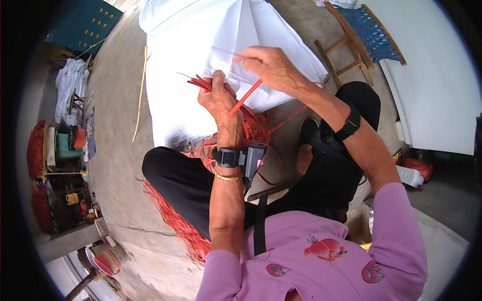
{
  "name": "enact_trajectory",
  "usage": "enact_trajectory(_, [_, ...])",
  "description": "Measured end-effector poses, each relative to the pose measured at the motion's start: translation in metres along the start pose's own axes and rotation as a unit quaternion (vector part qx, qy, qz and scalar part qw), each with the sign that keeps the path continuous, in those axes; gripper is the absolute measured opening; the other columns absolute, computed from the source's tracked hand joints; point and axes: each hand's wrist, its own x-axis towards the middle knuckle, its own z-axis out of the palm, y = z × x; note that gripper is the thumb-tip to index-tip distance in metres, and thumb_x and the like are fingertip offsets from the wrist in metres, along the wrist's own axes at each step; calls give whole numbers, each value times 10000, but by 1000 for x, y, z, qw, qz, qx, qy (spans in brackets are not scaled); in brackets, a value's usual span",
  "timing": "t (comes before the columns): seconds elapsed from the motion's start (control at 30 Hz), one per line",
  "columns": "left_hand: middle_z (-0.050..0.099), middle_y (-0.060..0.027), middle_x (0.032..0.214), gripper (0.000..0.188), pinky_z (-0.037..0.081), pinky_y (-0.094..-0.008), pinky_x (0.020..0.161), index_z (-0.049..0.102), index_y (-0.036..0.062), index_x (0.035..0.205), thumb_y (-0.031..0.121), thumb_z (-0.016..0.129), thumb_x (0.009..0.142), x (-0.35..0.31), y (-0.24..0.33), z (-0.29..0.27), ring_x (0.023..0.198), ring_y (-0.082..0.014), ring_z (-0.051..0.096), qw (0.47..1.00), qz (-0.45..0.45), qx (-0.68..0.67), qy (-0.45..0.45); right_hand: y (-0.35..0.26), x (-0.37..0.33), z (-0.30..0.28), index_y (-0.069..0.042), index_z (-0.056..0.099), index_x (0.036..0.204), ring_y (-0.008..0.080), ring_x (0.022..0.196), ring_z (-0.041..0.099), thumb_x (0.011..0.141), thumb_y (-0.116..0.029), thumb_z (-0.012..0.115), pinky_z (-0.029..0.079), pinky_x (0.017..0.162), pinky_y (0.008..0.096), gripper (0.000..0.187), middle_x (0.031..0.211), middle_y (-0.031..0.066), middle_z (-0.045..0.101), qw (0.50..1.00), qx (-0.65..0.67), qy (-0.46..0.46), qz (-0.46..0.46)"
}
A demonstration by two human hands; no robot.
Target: The recorder uses a small hook tool to tie bundles of red plastic strips and secure them to a large white storage bag.
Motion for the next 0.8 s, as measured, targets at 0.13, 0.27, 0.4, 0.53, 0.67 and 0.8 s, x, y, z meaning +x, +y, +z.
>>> enact_trajectory(0.13, [365,39,551,202,245,-224,401,428,68,660,21,574,791,7,-5,-4,448,-52,310,996,65,44,35,3,-5,-17,-54,624,742,297,662,596,822,-280,570,470,564,390,246,697,102,602,953,-256,88,-137])
enact_trajectory(0.27, [406,22,638,112,335,-227,516,479,13,742,14,582,787,6,-8,-6,577,-78,344,973,181,140,43,1,-11,-19,-63,613,693,283,613,592,812,-276,577,462,525,394,247,662,84,590,938,-315,62,-131])
enact_trajectory(0.4, [422,12,614,93,362,-234,516,485,4,779,11,576,795,-2,-8,-4,560,-82,362,950,226,213,38,-3,-13,-15,-61,609,638,284,573,587,806,-286,576,455,496,395,283,606,94,569,923,-356,64,-132])
enact_trajectory(0.53, [450,-10,596,71,389,-244,519,504,18,790,8,574,798,-8,-9,-1,545,-89,391,903,288,317,44,-2,-11,-14,-47,601,620,285,526,574,808,-276,566,449,474,394,298,563,104,558,925,-354,53,-127])
enact_trajectory(0.67, [507,-64,610,77,431,-302,521,521,40,814,-21,555,780,-12,-12,8,522,-163,486,839,400,367,-33,0,-5,-8,-35,598,625,270,484,560,822,-284,554,447,460,401,320,546,105,555,979,-200,20,43])
enact_trajectory(0.8, [580,-110,709,171,472,-333,578,531,56,895,-28,566,751,-23,-13,10,593,-269,576,816,389,409,-126,-2,-2,-3,-31,589,581,249,446,531,829,-331,560,416,438,389,391,490,98,527,955,-242,70,-156])
